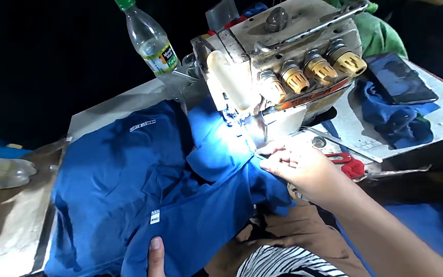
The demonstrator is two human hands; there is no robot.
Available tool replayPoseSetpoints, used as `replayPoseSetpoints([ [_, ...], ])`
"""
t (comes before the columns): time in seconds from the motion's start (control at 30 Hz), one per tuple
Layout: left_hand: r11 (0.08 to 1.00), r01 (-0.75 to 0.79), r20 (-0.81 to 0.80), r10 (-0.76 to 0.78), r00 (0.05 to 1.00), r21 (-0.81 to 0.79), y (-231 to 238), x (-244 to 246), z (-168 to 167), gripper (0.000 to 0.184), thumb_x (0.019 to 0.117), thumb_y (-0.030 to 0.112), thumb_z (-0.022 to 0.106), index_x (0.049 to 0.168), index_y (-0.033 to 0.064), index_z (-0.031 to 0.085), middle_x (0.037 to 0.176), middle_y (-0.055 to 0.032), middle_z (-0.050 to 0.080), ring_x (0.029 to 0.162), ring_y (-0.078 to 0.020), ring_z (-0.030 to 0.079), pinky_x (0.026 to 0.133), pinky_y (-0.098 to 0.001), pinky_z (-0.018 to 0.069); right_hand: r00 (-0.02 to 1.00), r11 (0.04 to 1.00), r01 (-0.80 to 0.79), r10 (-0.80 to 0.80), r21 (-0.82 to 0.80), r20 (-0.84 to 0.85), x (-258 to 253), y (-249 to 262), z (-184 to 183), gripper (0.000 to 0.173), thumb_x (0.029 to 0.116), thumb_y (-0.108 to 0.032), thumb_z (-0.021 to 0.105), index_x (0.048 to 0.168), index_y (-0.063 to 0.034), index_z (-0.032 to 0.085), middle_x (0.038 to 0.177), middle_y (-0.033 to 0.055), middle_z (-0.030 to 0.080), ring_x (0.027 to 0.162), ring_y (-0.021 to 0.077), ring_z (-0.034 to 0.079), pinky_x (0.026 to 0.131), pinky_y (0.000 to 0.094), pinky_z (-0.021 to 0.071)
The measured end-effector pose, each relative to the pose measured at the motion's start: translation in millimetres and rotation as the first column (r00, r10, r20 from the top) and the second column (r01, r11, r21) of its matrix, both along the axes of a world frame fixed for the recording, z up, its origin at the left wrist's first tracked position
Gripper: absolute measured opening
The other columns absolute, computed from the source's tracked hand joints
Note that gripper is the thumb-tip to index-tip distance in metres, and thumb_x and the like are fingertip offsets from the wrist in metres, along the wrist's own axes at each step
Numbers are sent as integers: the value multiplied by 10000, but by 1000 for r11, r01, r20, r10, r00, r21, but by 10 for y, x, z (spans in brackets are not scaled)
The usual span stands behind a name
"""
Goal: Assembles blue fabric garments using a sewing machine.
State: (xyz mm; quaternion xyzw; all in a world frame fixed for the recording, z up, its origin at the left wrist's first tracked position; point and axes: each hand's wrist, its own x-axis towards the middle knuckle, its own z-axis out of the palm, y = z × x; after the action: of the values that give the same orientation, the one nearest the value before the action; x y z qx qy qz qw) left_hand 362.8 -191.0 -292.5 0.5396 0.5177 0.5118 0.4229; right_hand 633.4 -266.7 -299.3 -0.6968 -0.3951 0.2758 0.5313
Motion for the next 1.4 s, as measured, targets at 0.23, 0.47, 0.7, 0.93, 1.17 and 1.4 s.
replayPoseSetpoints([
  [0.23,999,12,-5,-12,1000,30,26,-7,-34,210,1024,40,539,1183,-95,515,1037,54,689,1007,80,649,923,-127,524,860,998,-51,34,21,509,-131,21,-34,361,994,-167,554,1317,-218,707,1013,-22,710,917,54,671,777,238,570],
  [0.47,997,-75,91,74,993,7,47,59,-13,141,1002,-49,520,1141,-58,533,958,11,705,935,-1,694,869,-187,580,846,999,43,-43,13,531,-198,39,-39,368,1026,-258,543,1357,-178,682,1023,-21,710,904,50,666,758,220,557],
  [0.7,997,-36,-2,36,999,66,124,25,27,173,1001,-23,523,1156,-98,507,986,39,690,952,62,667,886,-144,551,838,999,52,-52,16,544,-229,54,-21,388,1027,-260,540,1384,-169,661,1028,-22,718,883,40,665,742,209,550],
  [0.93,992,-8,-55,15,998,127,253,-37,2,255,985,43,617,1180,-97,533,1042,14,705,1005,19,674,926,-185,556,820,999,50,-42,1,570,-225,92,-21,395,1034,-247,531,1397,-142,649,1018,13,724,855,81,678,723,254,567],
  [1.17,992,23,-73,-14,997,128,449,10,46,281,985,47,597,1245,-37,533,1072,81,696,1029,39,661,947,-181,552,837,998,59,-49,-1,545,-166,158,35,343,1033,-206,545,1325,-92,683,1012,29,709,846,82,676,726,251,572],
  [1.4,988,146,211,-154,965,52,809,-165,373,261,1101,244,393,1188,139,616,1048,97,714,1004,16,666,895,-210,564,946,994,106,-92,-27,312,-159,199,102,325,1027,-171,598,1347,-117,598,796,-36,639,611,32,568,543,217,500],
])
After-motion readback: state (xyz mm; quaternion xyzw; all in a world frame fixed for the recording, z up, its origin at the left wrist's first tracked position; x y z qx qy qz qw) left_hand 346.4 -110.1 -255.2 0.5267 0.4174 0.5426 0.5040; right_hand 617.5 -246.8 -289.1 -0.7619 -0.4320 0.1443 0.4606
